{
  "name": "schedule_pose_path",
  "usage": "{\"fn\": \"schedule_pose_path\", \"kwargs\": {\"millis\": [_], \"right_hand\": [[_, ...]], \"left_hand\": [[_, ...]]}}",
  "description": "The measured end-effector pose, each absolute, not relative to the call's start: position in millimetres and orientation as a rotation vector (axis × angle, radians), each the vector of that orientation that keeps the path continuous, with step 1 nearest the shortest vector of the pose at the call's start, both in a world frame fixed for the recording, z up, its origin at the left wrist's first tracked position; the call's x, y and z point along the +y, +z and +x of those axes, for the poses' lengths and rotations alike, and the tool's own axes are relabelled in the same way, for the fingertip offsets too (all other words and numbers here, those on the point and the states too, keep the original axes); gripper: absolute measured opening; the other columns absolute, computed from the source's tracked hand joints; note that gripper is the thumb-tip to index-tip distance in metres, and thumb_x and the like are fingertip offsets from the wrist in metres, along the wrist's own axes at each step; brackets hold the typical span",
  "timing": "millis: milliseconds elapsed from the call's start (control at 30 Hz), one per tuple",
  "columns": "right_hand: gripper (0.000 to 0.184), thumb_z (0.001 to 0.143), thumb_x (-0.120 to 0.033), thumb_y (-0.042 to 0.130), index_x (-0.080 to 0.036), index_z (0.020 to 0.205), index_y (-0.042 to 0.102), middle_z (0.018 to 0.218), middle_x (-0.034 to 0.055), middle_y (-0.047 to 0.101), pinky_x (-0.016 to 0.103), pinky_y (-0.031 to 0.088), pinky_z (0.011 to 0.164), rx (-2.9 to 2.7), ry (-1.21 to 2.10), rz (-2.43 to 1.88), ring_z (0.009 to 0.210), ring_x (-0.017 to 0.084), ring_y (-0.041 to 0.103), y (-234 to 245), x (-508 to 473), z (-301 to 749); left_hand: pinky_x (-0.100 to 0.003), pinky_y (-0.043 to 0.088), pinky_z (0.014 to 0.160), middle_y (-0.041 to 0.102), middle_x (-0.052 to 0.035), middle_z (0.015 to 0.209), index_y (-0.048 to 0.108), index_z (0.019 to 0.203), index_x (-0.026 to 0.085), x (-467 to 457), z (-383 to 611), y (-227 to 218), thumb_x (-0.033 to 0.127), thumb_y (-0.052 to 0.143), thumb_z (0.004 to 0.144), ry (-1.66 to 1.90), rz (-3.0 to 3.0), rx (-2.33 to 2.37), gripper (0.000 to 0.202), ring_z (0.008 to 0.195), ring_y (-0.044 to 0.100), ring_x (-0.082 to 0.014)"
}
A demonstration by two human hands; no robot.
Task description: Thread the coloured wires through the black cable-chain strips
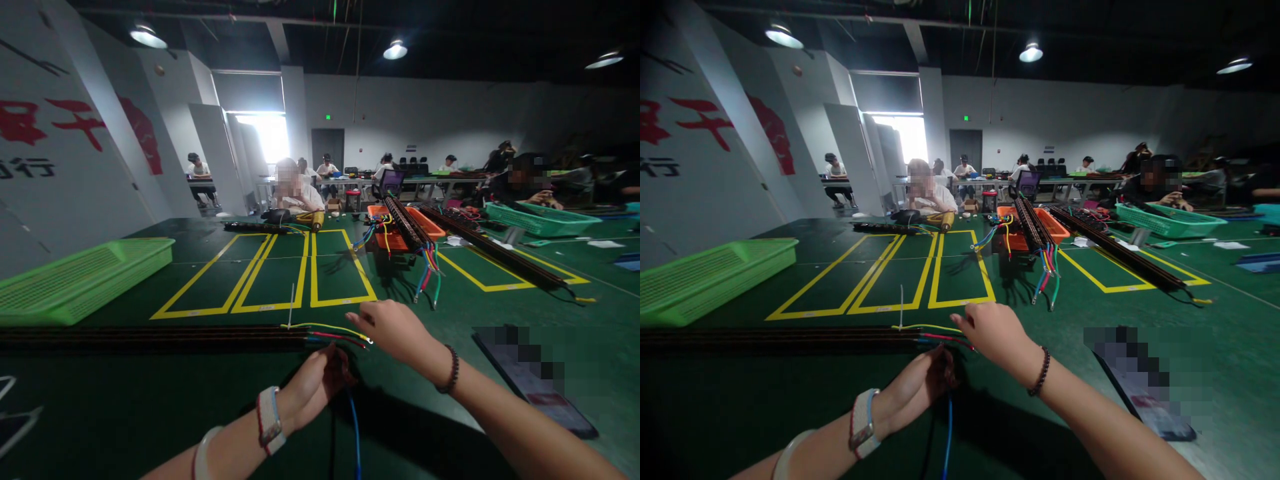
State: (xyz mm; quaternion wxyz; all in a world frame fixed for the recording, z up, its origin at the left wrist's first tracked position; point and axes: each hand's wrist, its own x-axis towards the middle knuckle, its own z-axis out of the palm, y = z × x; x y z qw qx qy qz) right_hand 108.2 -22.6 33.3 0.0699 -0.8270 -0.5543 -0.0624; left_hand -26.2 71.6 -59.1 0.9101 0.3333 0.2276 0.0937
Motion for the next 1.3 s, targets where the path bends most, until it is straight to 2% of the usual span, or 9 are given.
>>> {"fn": "schedule_pose_path", "kwargs": {"millis": [100, 200, 300, 367, 467, 600, 933, 1167, 1300], "right_hand": [[0.046, 0.087, -0.059, 0.041, -0.018, 0.08, 0.06, 0.068, 0.0056, 0.063, 0.025, 0.037, 0.051, -1.773, -0.04, -2.432, 0.063, 0.021, 0.062, 31.1, -30.1, 90.5], [0.048, 0.08, -0.062, 0.051, -0.017, 0.096, 0.058, 0.076, 0.0072, 0.065, 0.027, 0.04, 0.051, -1.9, 0.088, -2.368, 0.065, 0.024, 0.063, 16.4, -35.3, 70.5], [0.048, 0.076, -0.037, 0.064, -0.012, 0.115, 0.05, 0.084, 0.0101, 0.066, 0.027, 0.042, 0.051, -2.008, 0.147, -2.367, 0.069, 0.026, 0.065, 2.9, -37.3, 60.2], [0.046, 0.077, -0.017, 0.058, -0.009, 0.12, 0.047, 0.086, 0.0119, 0.065, 0.027, 0.044, 0.052, -2.048, 0.166, -2.387, 0.071, 0.024, 0.065, -0.5, -36.9, 60.4], [0.037, 0.078, -0.006, 0.048, -0.011, 0.114, 0.054, 0.089, 0.0115, 0.066, 0.028, 0.047, 0.059, -2.041, 0.2, -2.385, 0.075, 0.022, 0.065, 3.4, -35.0, 67.6], [0.023, 0.084, -0.011, 0.047, -0.016, 0.099, 0.064, 0.083, 0.0088, 0.067, 0.03, 0.048, 0.063, -2.03, 0.191, -2.422, 0.075, 0.023, 0.065, 13.6, -34.0, 82.2], [0.021, 0.082, -0.007, 0.051, -0.016, 0.089, 0.069, 0.083, 0.0102, 0.068, 0.031, 0.052, 0.065, -2.174, 0.172, -2.531, 0.074, 0.025, 0.066, 5.4, -25.0, 89.8], [0.021, 0.081, -0.005, 0.051, -0.014, 0.088, 0.07, 0.082, 0.0115, 0.068, 0.028, 0.051, 0.064, -2.186, 0.219, -2.551, 0.074, 0.025, 0.066, 2.6, -23.2, 85.1], [0.021, 0.079, -0.008, 0.053, -0.015, 0.086, 0.071, 0.08, 0.0104, 0.068, 0.025, 0.048, 0.059, -2.149, 0.239, -2.505, 0.071, 0.023, 0.066, 1.5, -25.8, 92.0]], "left_hand": [[-0.029, 0.045, 0.07, 0.061, -0.0047, 0.073, 0.057, 0.079, 0.012, 72.8, -25.7, -58.2, 0.022, 0.056, 0.082, 0.17, 0.705, 0.454, 0.011, 0.069, 0.058, -0.0151], [-0.024, 0.042, 0.06, 0.06, -0.0046, 0.071, 0.056, 0.076, 0.012, 73.0, -25.5, -55.7, 0.025, 0.056, 0.082, 0.102, 0.726, 0.483, 0.014, 0.062, 0.057, -0.0125], [-0.024, 0.042, 0.064, 0.063, -0.0049, 0.075, 0.056, 0.076, 0.013, 71.8, -25.7, -53.5, 0.027, 0.055, 0.084, 0.118, 0.687, 0.524, 0.016, 0.063, 0.057, -0.012], [-0.027, 0.044, 0.073, 0.064, -0.0064, 0.081, 0.057, 0.078, 0.013, 71.2, -26.0, -52.9, 0.026, 0.054, 0.085, 0.143, 0.667, 0.508, 0.015, 0.071, 0.06, -0.0137], [-0.03, 0.044, 0.08, 0.065, -0.0085, 0.085, 0.059, 0.081, 0.012, 71.0, -26.6, -53.8, 0.029, 0.052, 0.086, 0.127, 0.686, 0.452, 0.019, 0.079, 0.061, -0.0164], [-0.034, 0.045, 0.081, 0.066, -0.0106, 0.083, 0.061, 0.086, 0.011, 68.1, -28.7, -54.2, 0.036, 0.051, 0.086, 0.067, 0.761, 0.378, 0.027, 0.082, 0.062, -0.0191], [-0.027, 0.044, 0.06, 0.062, -0.0045, 0.063, 0.059, 0.071, 0.012, 56.4, -32.3, -49.9, 0.039, 0.061, 0.076, 0.074, 1.02, 0.434, 0.027, 0.062, 0.059, -0.0168], [-0.025, 0.045, 0.059, 0.059, -0.0013, 0.063, 0.054, 0.075, 0.014, 58.0, -33.4, -50.6, 0.037, 0.061, 0.076, 0.076, 1.027, 0.505, 0.024, 0.056, 0.057, -0.0123], [-0.028, 0.048, 0.06, 0.061, -0.0026, 0.063, 0.054, 0.08, 0.014, 59.8, -34.2, -53.8, 0.039, 0.061, 0.075, 0.058, 1.018, 0.477, 0.026, 0.055, 0.058, -0.0143]]}}
